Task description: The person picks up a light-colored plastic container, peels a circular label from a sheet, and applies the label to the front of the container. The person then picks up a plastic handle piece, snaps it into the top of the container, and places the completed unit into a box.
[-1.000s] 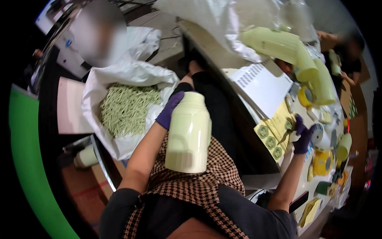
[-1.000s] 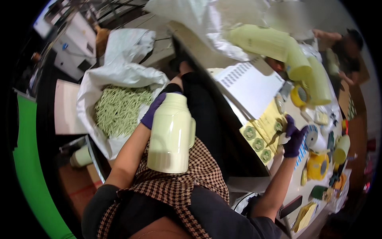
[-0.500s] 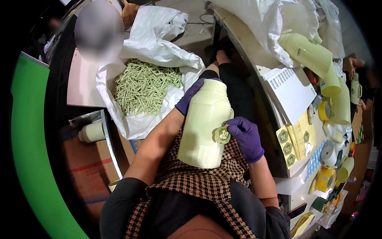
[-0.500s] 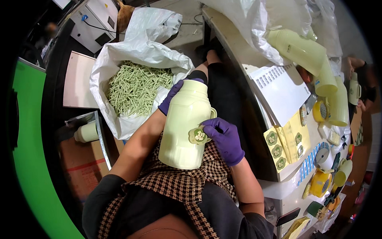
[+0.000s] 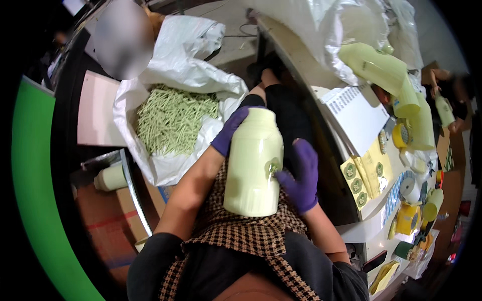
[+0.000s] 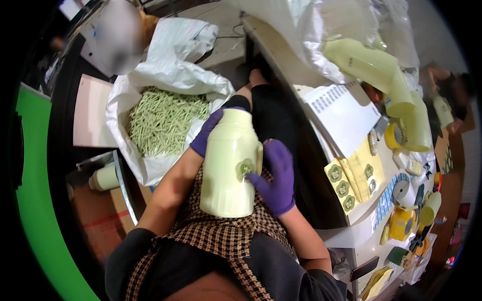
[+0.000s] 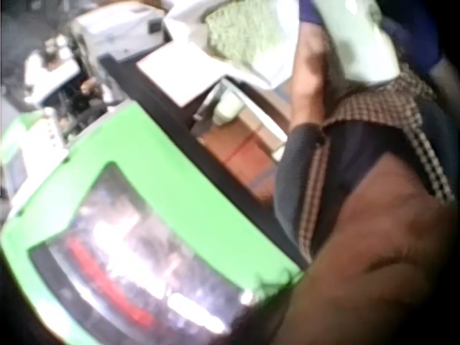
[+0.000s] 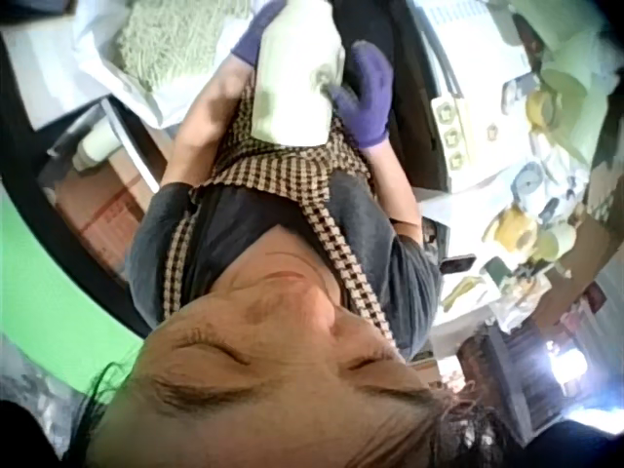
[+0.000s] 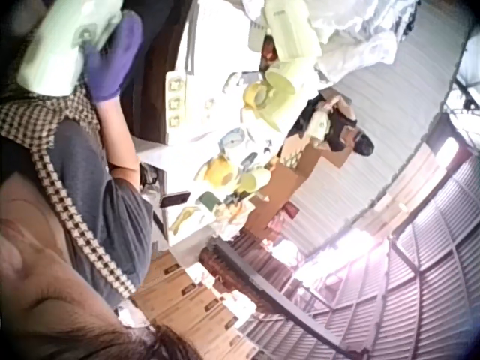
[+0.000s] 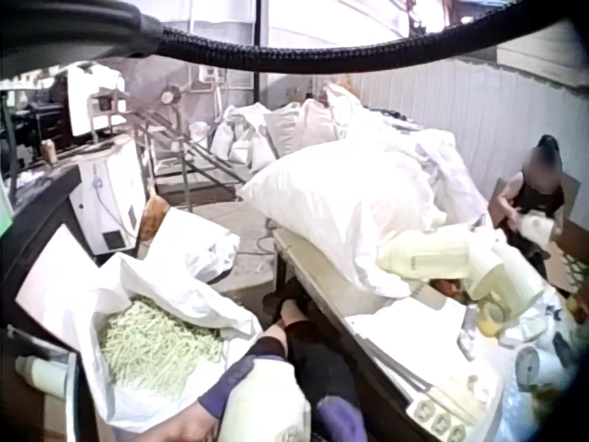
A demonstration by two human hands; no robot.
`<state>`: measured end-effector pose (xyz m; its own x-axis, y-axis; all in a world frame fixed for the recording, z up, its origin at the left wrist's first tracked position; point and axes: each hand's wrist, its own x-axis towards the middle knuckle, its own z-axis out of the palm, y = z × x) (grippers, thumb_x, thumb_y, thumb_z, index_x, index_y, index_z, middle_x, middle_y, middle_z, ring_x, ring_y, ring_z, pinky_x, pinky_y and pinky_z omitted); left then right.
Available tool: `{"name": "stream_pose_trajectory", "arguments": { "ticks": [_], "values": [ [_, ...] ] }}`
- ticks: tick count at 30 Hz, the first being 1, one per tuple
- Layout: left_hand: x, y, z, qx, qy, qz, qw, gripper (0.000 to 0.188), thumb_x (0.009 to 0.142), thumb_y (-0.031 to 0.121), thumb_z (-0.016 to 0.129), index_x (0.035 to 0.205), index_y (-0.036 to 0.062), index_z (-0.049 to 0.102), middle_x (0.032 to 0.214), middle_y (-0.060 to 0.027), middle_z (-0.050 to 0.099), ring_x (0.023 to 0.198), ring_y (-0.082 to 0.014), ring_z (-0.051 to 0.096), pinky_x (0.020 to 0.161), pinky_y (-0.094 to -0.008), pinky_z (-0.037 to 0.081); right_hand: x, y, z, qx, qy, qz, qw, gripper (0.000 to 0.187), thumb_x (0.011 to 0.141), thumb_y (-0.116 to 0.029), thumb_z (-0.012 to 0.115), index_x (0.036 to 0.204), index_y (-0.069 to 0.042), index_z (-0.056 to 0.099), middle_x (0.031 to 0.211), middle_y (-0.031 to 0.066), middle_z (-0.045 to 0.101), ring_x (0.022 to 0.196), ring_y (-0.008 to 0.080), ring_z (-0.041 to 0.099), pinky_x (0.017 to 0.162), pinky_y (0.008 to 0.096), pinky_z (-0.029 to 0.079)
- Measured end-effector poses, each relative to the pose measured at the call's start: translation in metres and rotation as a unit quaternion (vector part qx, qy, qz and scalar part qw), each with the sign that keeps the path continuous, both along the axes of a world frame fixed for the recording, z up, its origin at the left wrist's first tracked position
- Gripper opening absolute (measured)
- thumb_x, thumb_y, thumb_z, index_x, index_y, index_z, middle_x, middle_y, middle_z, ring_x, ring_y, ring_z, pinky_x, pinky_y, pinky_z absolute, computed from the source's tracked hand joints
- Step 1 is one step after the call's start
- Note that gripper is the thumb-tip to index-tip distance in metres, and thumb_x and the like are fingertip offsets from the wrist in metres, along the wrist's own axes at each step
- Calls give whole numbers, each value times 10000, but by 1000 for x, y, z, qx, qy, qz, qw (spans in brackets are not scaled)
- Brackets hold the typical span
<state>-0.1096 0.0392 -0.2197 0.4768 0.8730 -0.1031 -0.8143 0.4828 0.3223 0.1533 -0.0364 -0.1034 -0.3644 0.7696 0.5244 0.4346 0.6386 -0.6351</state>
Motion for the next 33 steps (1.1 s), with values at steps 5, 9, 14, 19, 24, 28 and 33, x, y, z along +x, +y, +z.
{"name": "stream_pose_trajectory", "arguments": {
  "ticks": [5, 9, 14, 19, 24, 28, 33],
  "values": [
    [-10, -4, 45, 247, 548, 194, 775, 334, 1012, 273, 624, 1163, -15, 700, 1110, -106, 727, 1016, -191, 671, 955, -348, 529, 27, -45, -5, -109, -72, 204, 970, 840, 936, -507, 679, 1576, -55, 375, 1603, 316, 305, 1445, 478, 388, 1191, 508, 329],
    [0, 12, 100, 293, 690, 196, 632, 218, 958, 191, 694, 995, -21, 729, 921, -130, 715, 860, -237, 667, 813, -364, 518, 110, -35, 10, -109, -85, 209, 968, 557, 900, -242, 773, 1396, -58, 599, 1402, 211, 592, 1224, 365, 627, 1030, 421, 505],
    [48, 43, 85, 333, 800, 97, 489, 418, 966, 381, 660, 813, -7, 692, 792, -229, 652, 727, -408, 630, 677, -464, 488, 218, 43, 57, -2, -128, -270, 954, 351, 868, -84, 764, 1212, -53, 708, 1139, 155, 730, 1020, 312, 722, 893, 377, 565],
    [48, 60, 44, 330, 781, 92, 522, 376, 965, 353, 651, 860, -7, 680, 845, -223, 665, 795, -403, 643, 722, -459, 506, 280, 147, 17, -69, -291, -382, 874, 583, 940, -375, 671, 1429, -92, 529, 1187, 185, 673, 993, 378, 691, 829, 465, 553],
    [34, 41, 74, 360, 765, 182, 503, 281, 920, 187, 708, 1159, 44, 663, 1069, -151, 681, 1016, -337, 656, 901, -411, 524, 273, 164, -9, -113, -412, -388, 817, 368, 930, -292, 621, 1270, -156, 582, 1063, 163, 661, 930, 379, 693, 762, 520, 560],
    [71, 57, 145, 544, 698, 232, 405, 349, 885, 187, 740, 1209, 75, 673, 1192, -128, 689, 1101, -329, 653, 960, -425, 522, 273, 143, 30, -8, -318, -406, 857, 410, 883, -131, 619, 1291, -165, 634, 1022, 142, 643, 879, 365, 679, 743, 465, 561],
    [210, 93, 162, 730, 554, 143, 374, 478, 913, 365, 702, 1271, 54, 640, 1266, -145, 661, 1223, -320, 598, 1063, -456, 452, 288, 164, 40, 43, -215, -326, 919, 400, 889, -140, 663, 1288, -122, 684, 1156, 161, 678, 940, 335, 696, 828, 407, 555]
  ]
}}
